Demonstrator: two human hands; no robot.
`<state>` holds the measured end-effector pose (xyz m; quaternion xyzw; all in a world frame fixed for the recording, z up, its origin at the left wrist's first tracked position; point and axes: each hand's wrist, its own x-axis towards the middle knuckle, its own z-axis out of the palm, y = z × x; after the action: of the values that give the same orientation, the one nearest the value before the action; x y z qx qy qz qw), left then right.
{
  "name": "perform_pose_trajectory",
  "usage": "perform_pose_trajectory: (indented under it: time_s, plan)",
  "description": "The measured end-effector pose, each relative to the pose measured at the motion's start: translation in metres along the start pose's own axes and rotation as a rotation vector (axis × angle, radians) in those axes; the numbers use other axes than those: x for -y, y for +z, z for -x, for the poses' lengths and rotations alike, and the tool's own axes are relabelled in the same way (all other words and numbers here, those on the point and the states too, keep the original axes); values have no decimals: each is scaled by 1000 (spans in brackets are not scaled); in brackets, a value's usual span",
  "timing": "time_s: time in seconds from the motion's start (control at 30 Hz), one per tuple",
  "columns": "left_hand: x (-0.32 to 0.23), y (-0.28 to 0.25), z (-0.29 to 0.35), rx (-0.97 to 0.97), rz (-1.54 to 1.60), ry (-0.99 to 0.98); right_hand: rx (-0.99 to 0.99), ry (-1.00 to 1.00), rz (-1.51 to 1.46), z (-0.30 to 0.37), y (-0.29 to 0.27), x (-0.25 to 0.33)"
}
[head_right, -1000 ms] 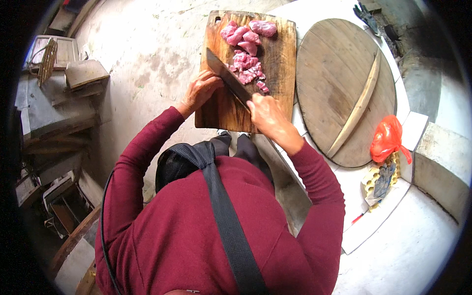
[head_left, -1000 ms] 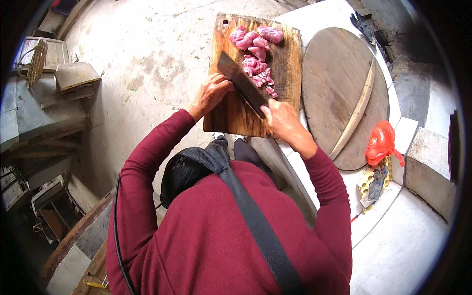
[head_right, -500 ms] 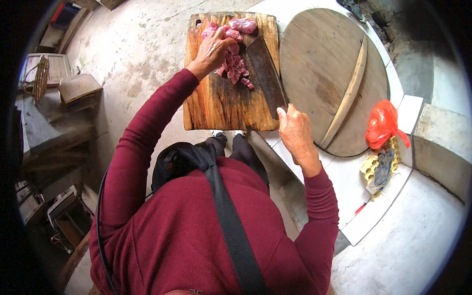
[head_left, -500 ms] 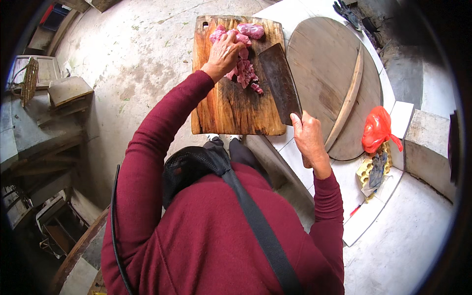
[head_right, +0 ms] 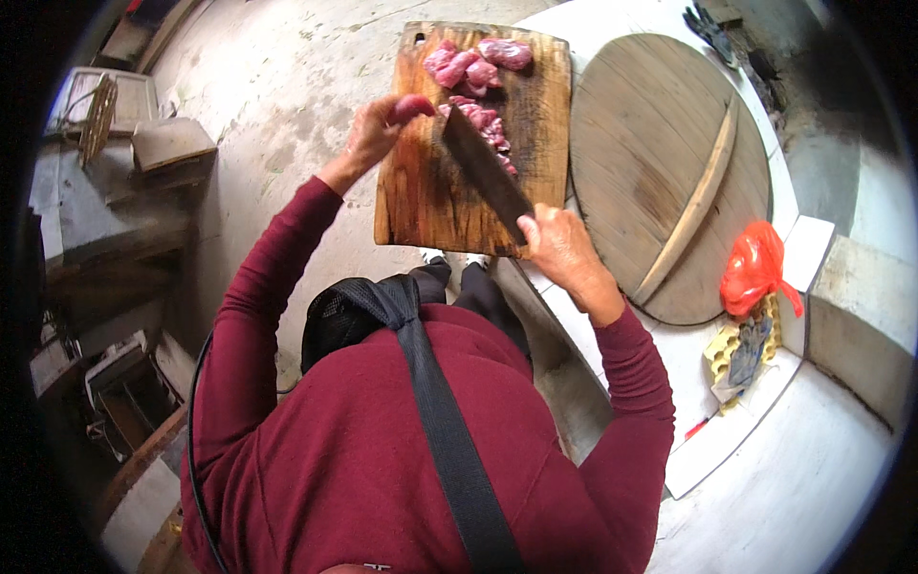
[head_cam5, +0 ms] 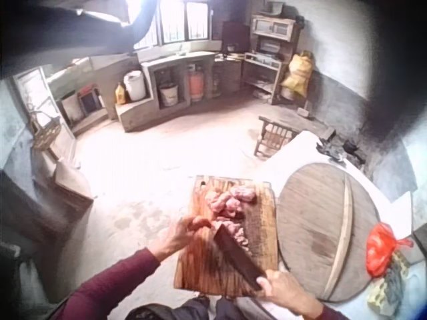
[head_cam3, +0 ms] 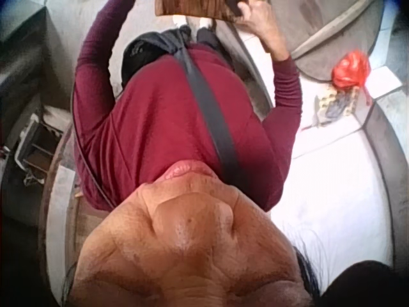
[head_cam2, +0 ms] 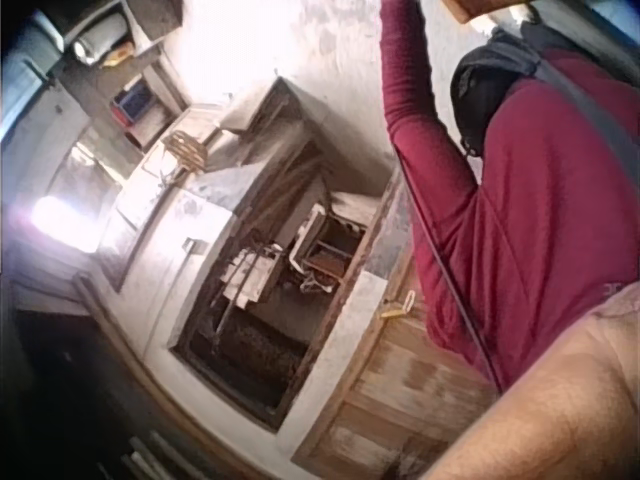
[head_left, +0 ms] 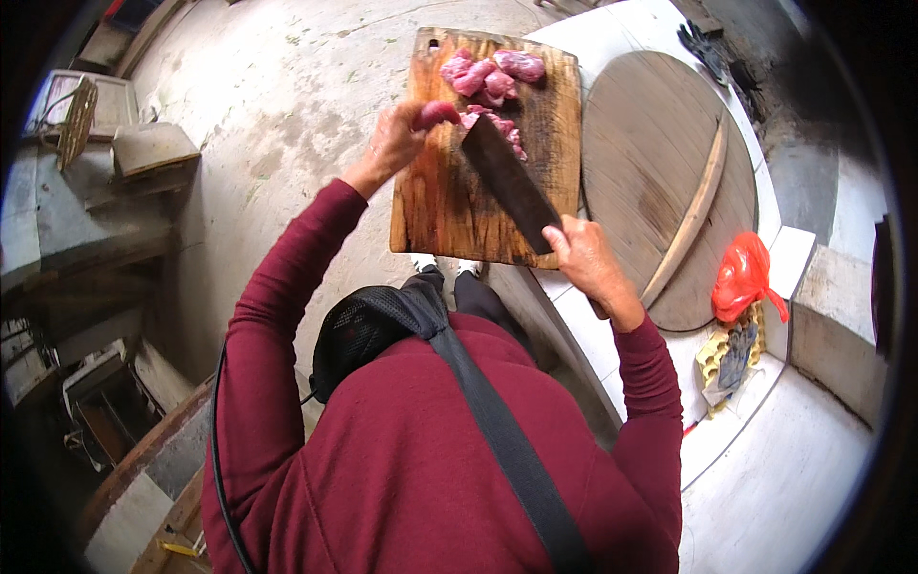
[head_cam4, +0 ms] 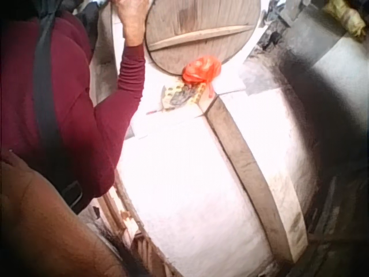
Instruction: The person uses a large cleaver to slice pieces of raw red meat into smaller chunks on a wooden cutting board. The person holds the meat with their left hand and chops with their right hand, working through several pieces of meat.
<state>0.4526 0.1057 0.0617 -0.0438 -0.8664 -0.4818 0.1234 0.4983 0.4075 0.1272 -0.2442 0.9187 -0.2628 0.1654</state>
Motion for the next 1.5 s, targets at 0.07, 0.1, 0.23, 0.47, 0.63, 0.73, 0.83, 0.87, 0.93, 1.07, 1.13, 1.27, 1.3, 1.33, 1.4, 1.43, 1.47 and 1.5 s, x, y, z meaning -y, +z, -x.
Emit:
perform_pose_trajectory:
  time_s: [0.07, 0.1, 0.23, 0.47, 0.63, 0.73, 0.83, 0.87, 0.93, 1.07, 1.13, 1.27, 1.3, 1.33, 1.4, 1.43, 1.47, 1.5]
  plan:
    - [-1, 5, 28, 101, -202, -103, -37, 66, 46, -10, -4, -1]
    - [-3, 9, 38, 119, -355, -56, -60, 76, 51, -16, -8, -1]
    - [-25, 11, 54, 131, -713, -93, -28, 40, 136, -19, -13, 7]
    - [-6, 18, 61, 5, -247, 204, -22, -45, 329, -6, 3, 37]
    - [-3, 24, 57, 3, -256, 238, -27, -142, 561, -1, 13, 37]
    - [0, 26, 59, 21, -277, 239, -27, -182, 629, -1, 15, 42]
    - [3, 26, 59, 42, -269, 247, -55, -204, 595, -14, 26, 45]
    - [2, 26, 59, 50, -258, 251, -118, -277, 591, -25, 32, 43]
    - [7, 31, 58, 15, -261, 312, -140, -276, 543, -51, 43, 52]
    - [4, 27, 58, -26, -333, 394, -89, -217, 485, -60, 45, 56]
    - [2, 26, 61, 2, -340, 324, -103, -221, 568, -47, 42, 40]
    - [9, 27, 63, -24, -230, 250, -19, -123, 490, -23, 12, 39]
    - [11, 27, 63, -31, -235, 278, 0, -125, 510, -18, 10, 43]
    - [13, 28, 63, -39, -241, 305, 19, -129, 530, -12, 6, 48]
    - [12, 26, 62, -44, -242, 323, 45, -161, 567, -4, 10, 46]
    - [10, 26, 63, -44, -234, 314, 36, -159, 565, -6, 14, 47]
    - [9, 26, 64, -44, -224, 303, 29, -156, 563, -9, 19, 49]
    - [10, 27, 64, -49, -222, 302, 22, -153, 561, -13, 24, 48]
